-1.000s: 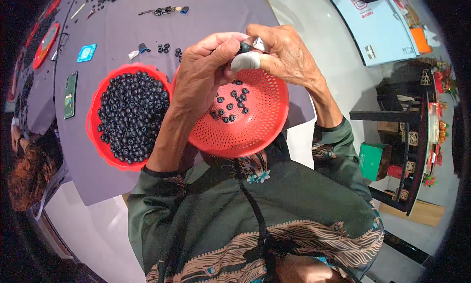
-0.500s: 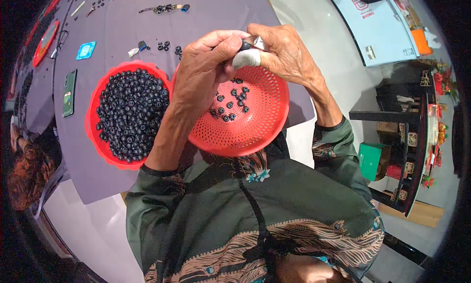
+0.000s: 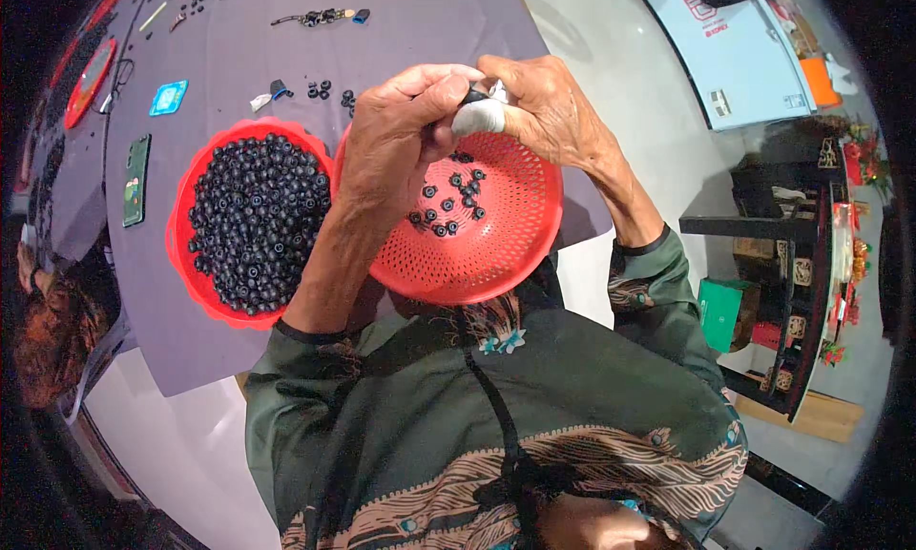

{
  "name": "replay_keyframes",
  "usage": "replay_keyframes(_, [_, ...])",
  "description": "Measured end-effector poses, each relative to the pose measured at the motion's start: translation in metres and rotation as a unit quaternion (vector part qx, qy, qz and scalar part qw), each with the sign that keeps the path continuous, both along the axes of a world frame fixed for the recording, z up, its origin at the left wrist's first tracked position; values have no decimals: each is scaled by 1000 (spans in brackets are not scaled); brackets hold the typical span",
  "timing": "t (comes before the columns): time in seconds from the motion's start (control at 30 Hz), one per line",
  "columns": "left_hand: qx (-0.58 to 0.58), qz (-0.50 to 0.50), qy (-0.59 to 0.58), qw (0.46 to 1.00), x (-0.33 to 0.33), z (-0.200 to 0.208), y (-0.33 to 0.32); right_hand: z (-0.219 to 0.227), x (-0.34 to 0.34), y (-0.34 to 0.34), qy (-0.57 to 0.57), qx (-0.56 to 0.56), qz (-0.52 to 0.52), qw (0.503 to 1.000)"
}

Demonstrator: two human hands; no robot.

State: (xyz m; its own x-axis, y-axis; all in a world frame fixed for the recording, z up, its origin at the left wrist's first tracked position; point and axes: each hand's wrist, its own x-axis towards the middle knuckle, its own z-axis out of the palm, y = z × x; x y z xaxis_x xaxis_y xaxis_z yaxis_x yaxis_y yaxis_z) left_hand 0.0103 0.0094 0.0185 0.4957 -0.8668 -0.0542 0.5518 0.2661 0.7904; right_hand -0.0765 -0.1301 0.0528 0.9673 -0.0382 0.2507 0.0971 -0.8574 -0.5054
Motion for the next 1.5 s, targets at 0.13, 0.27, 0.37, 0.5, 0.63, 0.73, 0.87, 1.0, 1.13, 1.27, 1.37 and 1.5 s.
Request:
replay_keyframes(0.13, [13, 20, -2, 1000, -3, -1, -2, -10, 1, -4, -47, 8, 21, 999])
replay_keyframes(0.27, [3, 10, -20, 1000, -1, -3, -2, -15, 1, -4, -51, 11, 30, 998])
replay_keyframes(0.37, [3, 18, -24, 1000, -2, -2, -1, -11, 3, -3, -42, -9, 17, 999])
replay_keyframes(0.5, [-14, 7, 9, 1000, -2, -2, -4, -6, 2, 0, -58, -14, 4, 998])
replay_keyframes(0.63, [-42, -24, 29, 998, 0, -3, -4, -4, 1, 0, -75, 21, -16, 997])
replay_keyframes(0.73, [-38, -8, 29, 999, -2, -3, -4, -2, 1, -1, -72, 8, -16, 997])
replay_keyframes(0.87, [-35, -15, 31, 999, -2, 0, -3, 0, 3, -1, -39, -7, -13, 999])
replay_keyframes(1.0, [-34, -14, 31, 999, -2, 1, -2, 1, 3, 0, -39, -7, -13, 999])
replay_keyframes(1.13, [-31, -8, 36, 999, -1, -1, -2, 0, 4, 0, -37, -3, -7, 999])
replay_keyframes(1.27, [-48, -15, 45, 998, -1, -5, -3, -4, 3, -1, -57, 5, 1, 998])
replay_keyframes(1.37, [-39, -3, 41, 998, -1, -7, -3, 1, 3, 2, -35, 0, -15, 999])
replay_keyframes(1.5, [-39, 6, 39, 998, -4, -5, -3, -5, 3, 0, -48, 3, -8, 999])
